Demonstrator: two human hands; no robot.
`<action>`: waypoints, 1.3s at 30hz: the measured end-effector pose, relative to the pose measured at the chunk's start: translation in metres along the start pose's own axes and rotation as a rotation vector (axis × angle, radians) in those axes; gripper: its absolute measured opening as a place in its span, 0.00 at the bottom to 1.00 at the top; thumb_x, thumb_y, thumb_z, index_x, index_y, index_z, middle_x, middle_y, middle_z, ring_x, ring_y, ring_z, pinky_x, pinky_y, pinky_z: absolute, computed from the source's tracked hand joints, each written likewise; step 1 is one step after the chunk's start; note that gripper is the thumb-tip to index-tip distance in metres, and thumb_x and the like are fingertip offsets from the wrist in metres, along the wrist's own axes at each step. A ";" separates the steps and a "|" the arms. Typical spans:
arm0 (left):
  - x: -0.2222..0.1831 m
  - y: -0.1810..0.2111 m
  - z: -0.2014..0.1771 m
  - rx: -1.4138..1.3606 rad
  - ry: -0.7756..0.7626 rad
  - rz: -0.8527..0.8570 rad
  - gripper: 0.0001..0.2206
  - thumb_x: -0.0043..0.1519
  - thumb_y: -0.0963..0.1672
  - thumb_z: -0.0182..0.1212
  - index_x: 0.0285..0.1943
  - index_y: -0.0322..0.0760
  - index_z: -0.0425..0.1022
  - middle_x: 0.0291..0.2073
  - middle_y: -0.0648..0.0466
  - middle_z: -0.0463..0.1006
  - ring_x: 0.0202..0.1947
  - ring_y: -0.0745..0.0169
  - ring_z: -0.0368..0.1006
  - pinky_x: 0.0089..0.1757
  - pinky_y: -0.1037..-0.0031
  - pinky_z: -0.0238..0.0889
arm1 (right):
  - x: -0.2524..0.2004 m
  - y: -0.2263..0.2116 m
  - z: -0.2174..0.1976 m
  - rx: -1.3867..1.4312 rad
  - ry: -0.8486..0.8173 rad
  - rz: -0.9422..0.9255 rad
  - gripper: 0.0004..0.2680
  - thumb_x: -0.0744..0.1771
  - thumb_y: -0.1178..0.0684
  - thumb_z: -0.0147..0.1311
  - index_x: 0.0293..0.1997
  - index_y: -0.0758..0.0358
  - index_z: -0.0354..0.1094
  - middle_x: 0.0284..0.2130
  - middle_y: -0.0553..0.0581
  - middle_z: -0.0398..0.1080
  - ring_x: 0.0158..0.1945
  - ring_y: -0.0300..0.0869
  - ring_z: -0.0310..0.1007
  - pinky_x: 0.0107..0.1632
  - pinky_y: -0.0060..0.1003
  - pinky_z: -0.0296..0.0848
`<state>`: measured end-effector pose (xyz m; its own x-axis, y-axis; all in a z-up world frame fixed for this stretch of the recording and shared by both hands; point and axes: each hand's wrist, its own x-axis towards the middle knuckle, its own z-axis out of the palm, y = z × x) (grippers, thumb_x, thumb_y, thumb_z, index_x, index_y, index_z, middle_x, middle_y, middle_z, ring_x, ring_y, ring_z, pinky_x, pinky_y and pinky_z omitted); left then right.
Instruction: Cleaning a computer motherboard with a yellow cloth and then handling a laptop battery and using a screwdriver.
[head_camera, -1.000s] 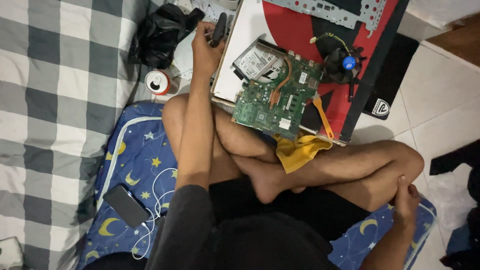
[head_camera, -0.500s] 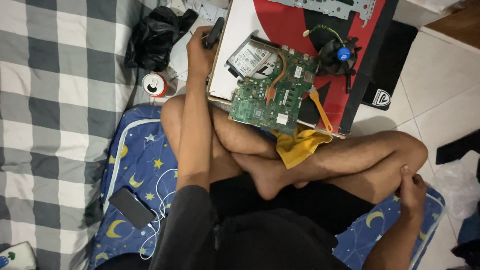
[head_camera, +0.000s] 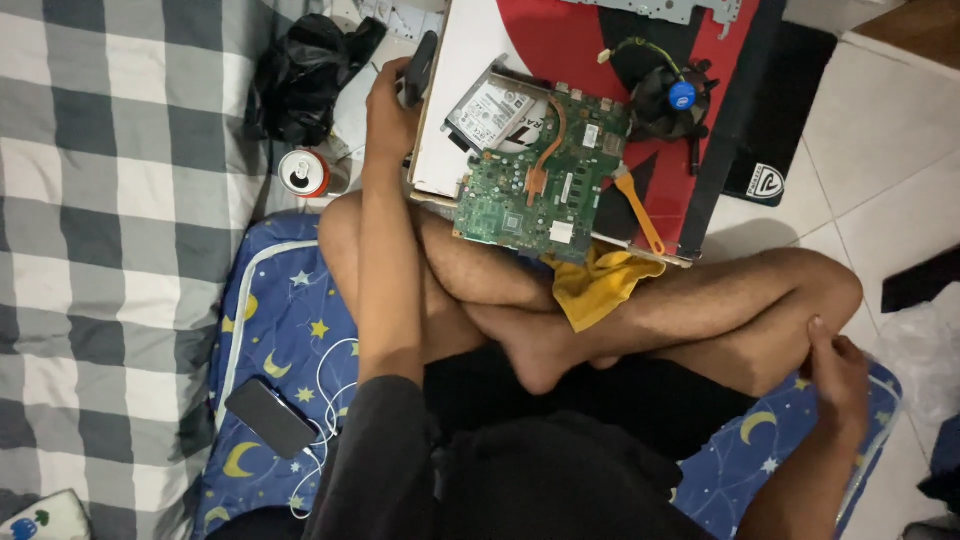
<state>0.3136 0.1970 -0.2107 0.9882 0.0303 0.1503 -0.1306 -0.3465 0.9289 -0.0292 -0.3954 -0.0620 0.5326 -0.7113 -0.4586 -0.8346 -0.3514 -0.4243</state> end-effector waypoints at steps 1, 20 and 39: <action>-0.001 -0.005 0.000 -0.012 0.000 0.011 0.21 0.57 0.34 0.64 0.60 0.33 0.71 0.52 0.42 0.78 0.53 0.50 0.73 0.53 0.63 0.66 | 0.003 0.000 -0.003 -0.067 -0.009 -0.027 0.22 0.73 0.30 0.51 0.38 0.65 0.65 0.33 0.60 0.69 0.36 0.47 0.65 0.39 0.44 0.61; -0.021 -0.023 -0.017 0.121 -0.010 -0.083 0.26 0.52 0.36 0.47 0.62 0.42 0.68 0.53 0.47 0.78 0.56 0.51 0.72 0.53 0.63 0.64 | 0.011 -0.008 0.009 0.089 0.067 -0.109 0.22 0.69 0.36 0.56 0.55 0.63 0.51 0.48 0.58 0.59 0.51 0.44 0.63 0.47 0.42 0.67; -0.065 -0.002 -0.002 -0.177 0.378 -0.172 0.11 0.66 0.36 0.44 0.50 0.33 0.73 0.43 0.45 0.80 0.48 0.60 0.78 0.49 0.72 0.76 | 0.012 -0.004 0.000 -0.069 0.006 -0.028 0.32 0.70 0.27 0.51 0.60 0.79 0.63 0.53 0.70 0.69 0.53 0.57 0.69 0.49 0.49 0.67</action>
<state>0.2492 0.1981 -0.2217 0.9021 0.4255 0.0716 -0.0116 -0.1420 0.9898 -0.0194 -0.4020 -0.0656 0.5551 -0.7042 -0.4426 -0.8272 -0.4120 -0.3820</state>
